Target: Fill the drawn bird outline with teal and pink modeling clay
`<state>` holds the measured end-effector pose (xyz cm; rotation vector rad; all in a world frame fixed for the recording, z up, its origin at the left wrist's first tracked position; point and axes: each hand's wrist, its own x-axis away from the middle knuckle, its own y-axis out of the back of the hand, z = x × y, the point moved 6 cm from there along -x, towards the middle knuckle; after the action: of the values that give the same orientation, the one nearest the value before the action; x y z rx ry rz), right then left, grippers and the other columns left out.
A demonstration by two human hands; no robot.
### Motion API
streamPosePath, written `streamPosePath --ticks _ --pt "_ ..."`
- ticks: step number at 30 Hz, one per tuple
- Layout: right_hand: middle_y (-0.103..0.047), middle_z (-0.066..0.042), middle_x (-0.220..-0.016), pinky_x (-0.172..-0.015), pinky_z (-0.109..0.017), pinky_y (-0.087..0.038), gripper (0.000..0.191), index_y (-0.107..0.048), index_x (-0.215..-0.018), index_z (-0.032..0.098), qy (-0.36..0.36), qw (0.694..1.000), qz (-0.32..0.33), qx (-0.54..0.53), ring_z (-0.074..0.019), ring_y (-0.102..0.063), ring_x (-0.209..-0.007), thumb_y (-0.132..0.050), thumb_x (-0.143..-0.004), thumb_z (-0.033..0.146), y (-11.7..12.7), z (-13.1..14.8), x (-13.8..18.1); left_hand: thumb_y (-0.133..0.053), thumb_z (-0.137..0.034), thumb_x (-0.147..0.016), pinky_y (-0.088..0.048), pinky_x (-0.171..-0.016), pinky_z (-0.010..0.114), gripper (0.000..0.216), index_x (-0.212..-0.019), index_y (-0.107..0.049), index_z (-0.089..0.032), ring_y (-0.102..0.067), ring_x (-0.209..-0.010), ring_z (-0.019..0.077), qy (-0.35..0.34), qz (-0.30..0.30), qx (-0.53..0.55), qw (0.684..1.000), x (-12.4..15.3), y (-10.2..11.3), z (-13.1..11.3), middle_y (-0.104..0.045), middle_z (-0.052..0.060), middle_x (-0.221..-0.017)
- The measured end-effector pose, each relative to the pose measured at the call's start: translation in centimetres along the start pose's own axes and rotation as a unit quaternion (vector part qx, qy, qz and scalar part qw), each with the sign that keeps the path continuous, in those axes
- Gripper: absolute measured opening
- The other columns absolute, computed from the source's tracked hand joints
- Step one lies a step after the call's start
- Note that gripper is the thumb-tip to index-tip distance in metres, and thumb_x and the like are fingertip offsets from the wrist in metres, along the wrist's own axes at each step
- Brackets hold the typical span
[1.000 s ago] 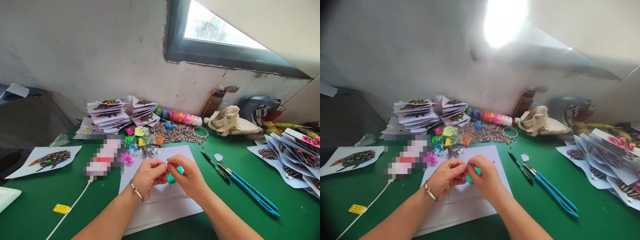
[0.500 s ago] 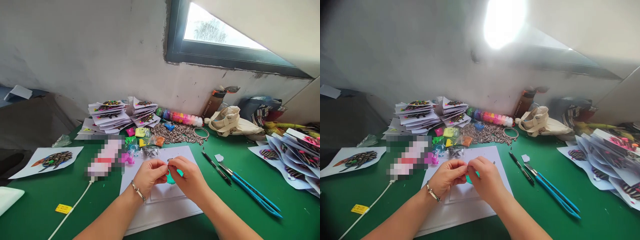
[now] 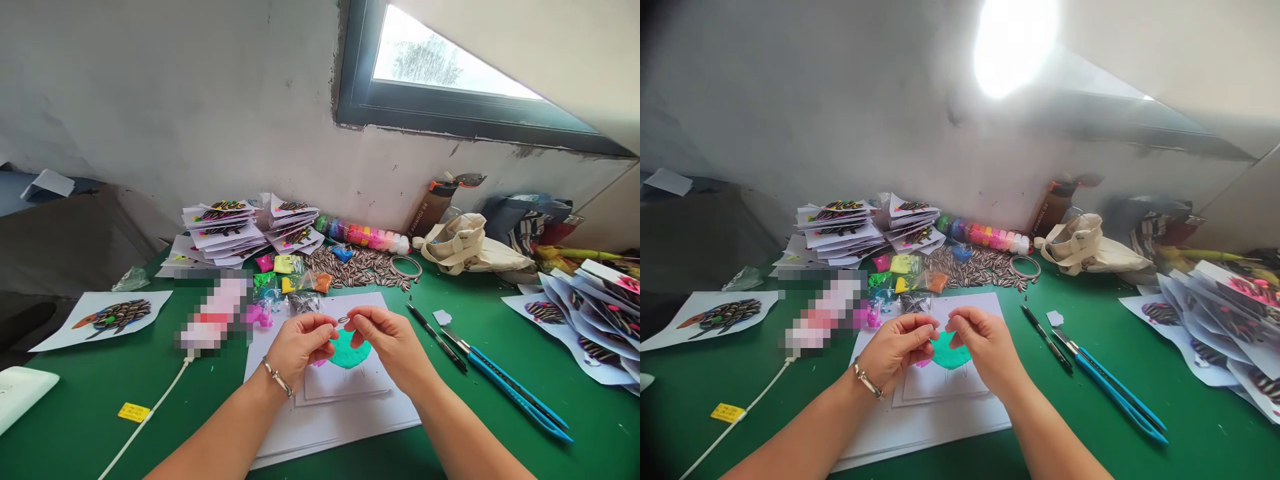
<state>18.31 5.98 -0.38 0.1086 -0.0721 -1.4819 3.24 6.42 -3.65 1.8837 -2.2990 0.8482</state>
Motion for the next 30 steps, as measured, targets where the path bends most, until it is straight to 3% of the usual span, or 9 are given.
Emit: streamPosePath --ticks 4,7,11,15,18,21,23,26,30 --pt "-0.055 0.002 -0.058 -0.048 -0.024 -0.038 0.028 -0.062 -0.073 0.017 -0.019 0.999 -0.019 -0.018 -0.0103 -0.048 -0.051 -0.063 -0.080 0.044 0.41 -0.20 -0.03 -0.082 -0.042 -0.058 -0.039 -0.046 0.021 0.037 -0.072 -0.063 -0.014 -0.054 -0.048 0.0089 -0.008 0.011 -0.008 1.000 0.00 -0.12 -0.12 -0.061 0.000 -0.062" --pt "-0.049 0.005 -0.054 -0.047 -0.022 -0.034 0.027 -0.061 -0.071 0.017 -0.026 0.998 -0.031 -0.045 -0.0089 -0.043 -0.050 -0.067 -0.077 0.043 0.74 -0.32 -0.06 -0.081 -0.044 -0.060 -0.038 -0.043 0.020 0.037 -0.066 -0.060 -0.014 -0.051 -0.044 0.0083 -0.015 0.013 -0.011 1.000 -0.04 -0.05 -0.19 -0.058 -0.002 -0.056" --pt "-0.066 -0.003 -0.075 -0.064 -0.028 -0.047 0.026 -0.066 -0.089 0.017 -0.037 0.994 -0.021 -0.103 -0.0138 -0.059 -0.064 -0.069 -0.075 0.040 0.49 -0.39 -0.13 -0.084 -0.040 -0.057 -0.043 -0.047 0.021 0.036 -0.071 -0.063 -0.014 -0.053 -0.048 0.0084 -0.014 0.006 0.000 1.000 -0.05 0.14 -0.48 -0.060 -0.001 -0.059" --pt "-0.070 -0.009 -0.090 -0.075 -0.037 -0.051 0.037 -0.066 -0.096 0.016 -0.063 0.986 -0.011 -0.151 -0.0205 -0.067 -0.076 -0.070 -0.073 0.045 0.14 -0.58 -0.17 -0.088 -0.038 -0.049 -0.051 -0.059 0.024 0.046 -0.082 -0.068 -0.012 -0.059 -0.056 0.0100 0.001 -0.018 0.015 1.000 -0.01 0.40 -0.77 -0.068 0.004 -0.071" --pt "-0.068 -0.006 -0.078 -0.065 -0.031 -0.050 0.031 -0.067 -0.086 0.016 -0.056 0.992 -0.017 -0.113 -0.0160 -0.063 -0.064 -0.066 -0.077 0.045 0.34 -0.55 -0.18 -0.086 -0.041 -0.051 -0.050 -0.056 0.023 0.043 -0.077 -0.069 -0.012 -0.058 -0.053 0.0095 0.000 -0.012 0.013 1.000 -0.05 0.37 -0.86 -0.067 0.004 -0.068" --pt "-0.057 0.002 -0.058 -0.050 -0.023 -0.040 0.027 -0.063 -0.071 0.016 -0.034 0.996 -0.029 -0.075 -0.0094 -0.049 -0.051 -0.066 -0.077 0.042 0.61 -0.42 -0.28 -0.083 -0.044 -0.056 -0.042 -0.045 0.019 0.038 -0.068 -0.065 -0.013 -0.050 -0.044 0.0060 -0.008 0.002 0.001 1.000 -0.19 0.37 -0.82 -0.058 -0.002 -0.055" --pt "-0.053 0.004 -0.055 -0.048 -0.022 -0.037 0.024 -0.062 -0.071 0.017 -0.032 0.996 -0.035 -0.079 -0.0086 -0.046 -0.050 -0.068 -0.075 0.039 0.67 -0.33 -0.40 -0.082 -0.046 -0.058 -0.037 -0.041 0.017 0.039 -0.063 -0.061 -0.013 -0.042 -0.039 0.0036 -0.015 0.007 -0.003 1.000 -0.30 0.49 -0.83 -0.052 -0.005 -0.049" --pt "-0.063 0.000 -0.067 -0.058 -0.026 -0.044 0.023 -0.065 -0.082 0.016 -0.041 0.995 -0.030 -0.086 -0.0110 -0.054 -0.058 -0.068 -0.075 0.038 0.70 0.04 -0.50 -0.082 -0.044 -0.058 -0.038 -0.042 0.017 0.038 -0.062 -0.060 -0.014 -0.042 -0.039 0.0035 -0.019 0.012 0.004 1.000 -0.38 0.60 -0.93 -0.051 -0.005 -0.048" --pt "-0.069 -0.008 -0.087 -0.073 -0.035 -0.049 0.033 -0.066 -0.096 0.016 -0.065 0.993 0.000 -0.095 -0.0177 -0.064 -0.072 -0.068 -0.075 0.041 1.00 0.24 0.07 -0.086 -0.039 -0.052 -0.049 -0.056 0.022 0.041 -0.077 -0.067 -0.013 -0.058 -0.054 0.0091 -0.005 0.008 0.018 1.000 -0.24 0.56 -0.91 -0.065 0.001 -0.066"
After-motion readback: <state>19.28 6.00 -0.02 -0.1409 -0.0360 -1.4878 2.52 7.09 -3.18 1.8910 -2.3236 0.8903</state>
